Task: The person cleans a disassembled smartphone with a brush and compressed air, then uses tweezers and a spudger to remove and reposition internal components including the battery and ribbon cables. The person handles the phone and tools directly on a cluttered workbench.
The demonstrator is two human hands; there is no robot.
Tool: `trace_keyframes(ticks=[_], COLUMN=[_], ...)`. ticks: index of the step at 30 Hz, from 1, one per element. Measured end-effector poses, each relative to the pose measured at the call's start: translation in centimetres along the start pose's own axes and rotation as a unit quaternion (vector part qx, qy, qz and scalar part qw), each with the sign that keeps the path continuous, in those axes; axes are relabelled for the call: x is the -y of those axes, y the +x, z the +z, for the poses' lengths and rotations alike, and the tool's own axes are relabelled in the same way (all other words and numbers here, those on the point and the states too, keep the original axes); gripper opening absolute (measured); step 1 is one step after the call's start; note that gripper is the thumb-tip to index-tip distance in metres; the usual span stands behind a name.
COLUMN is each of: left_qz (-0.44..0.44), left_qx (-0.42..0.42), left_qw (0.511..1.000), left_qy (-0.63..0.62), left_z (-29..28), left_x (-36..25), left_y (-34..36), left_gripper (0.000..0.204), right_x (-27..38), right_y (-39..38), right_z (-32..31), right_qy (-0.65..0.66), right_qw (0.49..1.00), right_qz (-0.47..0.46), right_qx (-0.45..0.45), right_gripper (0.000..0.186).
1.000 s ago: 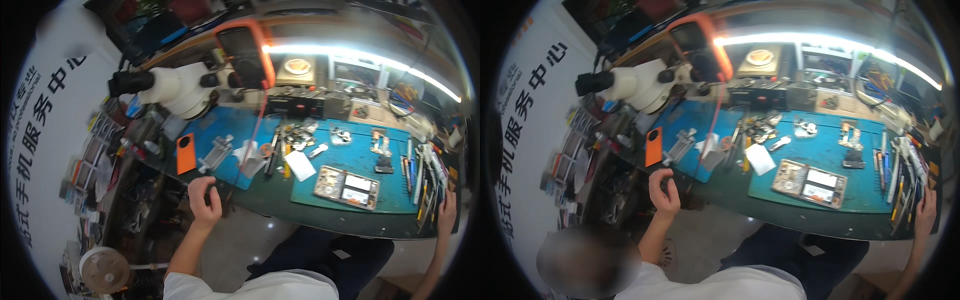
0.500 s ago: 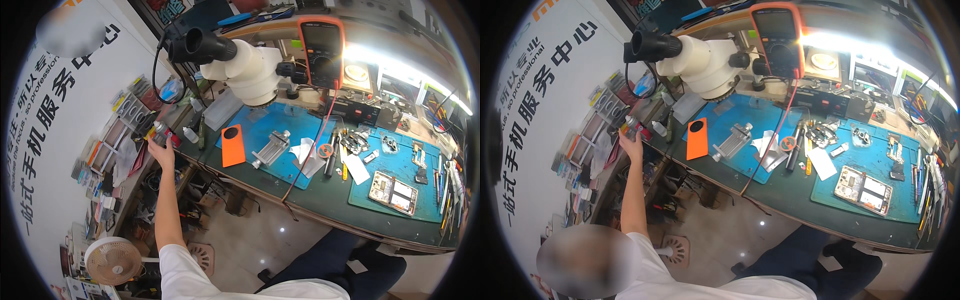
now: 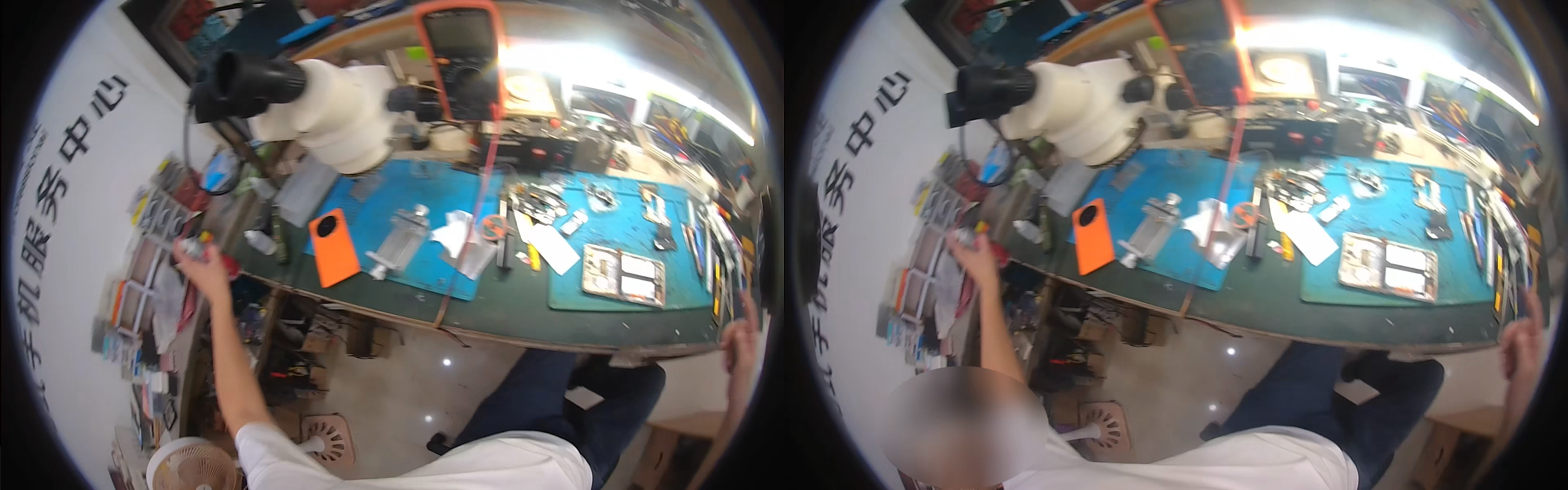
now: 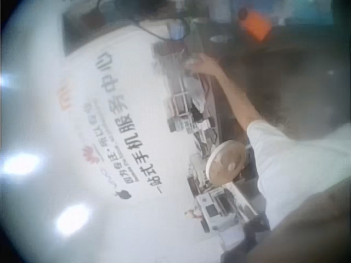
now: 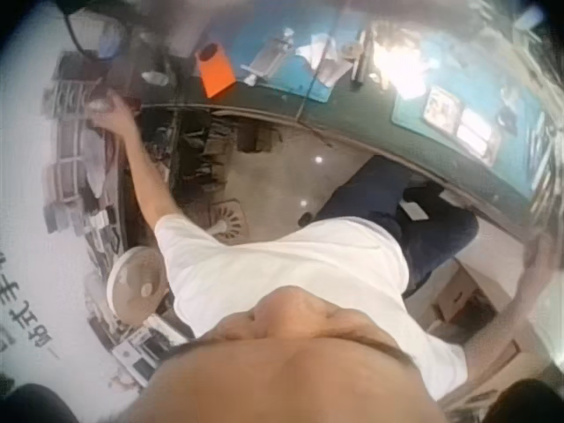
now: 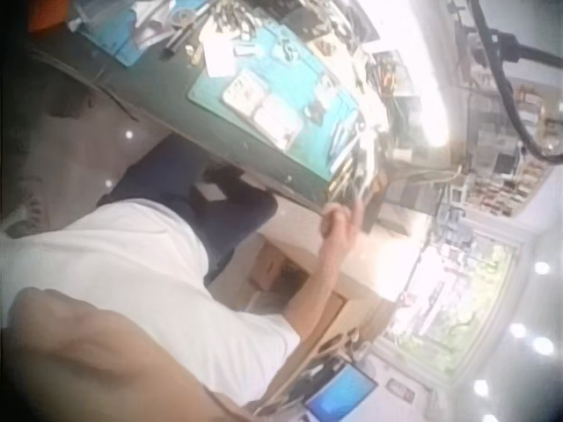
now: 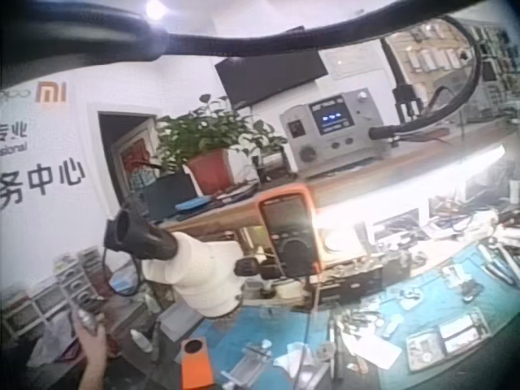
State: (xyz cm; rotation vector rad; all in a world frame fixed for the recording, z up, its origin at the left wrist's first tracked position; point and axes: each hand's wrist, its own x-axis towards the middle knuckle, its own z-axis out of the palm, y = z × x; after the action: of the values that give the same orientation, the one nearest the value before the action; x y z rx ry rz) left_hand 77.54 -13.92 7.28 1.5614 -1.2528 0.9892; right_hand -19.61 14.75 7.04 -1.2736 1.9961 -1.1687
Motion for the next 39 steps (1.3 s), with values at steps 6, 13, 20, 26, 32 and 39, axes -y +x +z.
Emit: trace_keyframes(ticks=[6, 13, 20, 26, 32, 39], left_qz=[0.037, 0.264, 0.312, 0.346, 0.326, 0.345], left_qx=[0.212, 0.405, 0.368, 0.349, 0.380, 0.346], left_qw=[0.922, 0.771, 0.731, 0.733, 0.731, 0.745], left_qy=[-0.322, -0.414, -0.483, -0.471, -0.464, -0.454], left_z=[-13.3, -20.0, -18.2, -17.4, -17.5, -17.2], left_x=[-15.0, -23.2, -26.1, -26.3, -26.4, -26.5], left_y=[-9.4, -21.2, -22.0, -21.7, -21.9, -22.1], left_gripper=[0.077, 0.056, 0.051, 0.048, 0.047, 0.047], right_x=[6.5, 3.7, 3.2, 3.4, 3.2, 3.9], right_y=[-5.7, -6.5, -7.0, -7.0, -6.8, -6.2], right_z=[16.5, 24.2, 24.5, 24.8, 24.9, 25.0], right_qy=[0.308, 0.402, 0.405, 0.385, 0.387, 0.361], right_qw=[0.764, 0.588, 0.575, 0.587, 0.589, 0.602], right_qz=[0.322, 0.482, 0.470, 0.478, 0.472, 0.475], right_qx=[0.466, 0.510, 0.534, 0.528, 0.530, 0.530], right_gripper=[0.045, 0.045, 0.047, 0.047, 0.045, 0.045])
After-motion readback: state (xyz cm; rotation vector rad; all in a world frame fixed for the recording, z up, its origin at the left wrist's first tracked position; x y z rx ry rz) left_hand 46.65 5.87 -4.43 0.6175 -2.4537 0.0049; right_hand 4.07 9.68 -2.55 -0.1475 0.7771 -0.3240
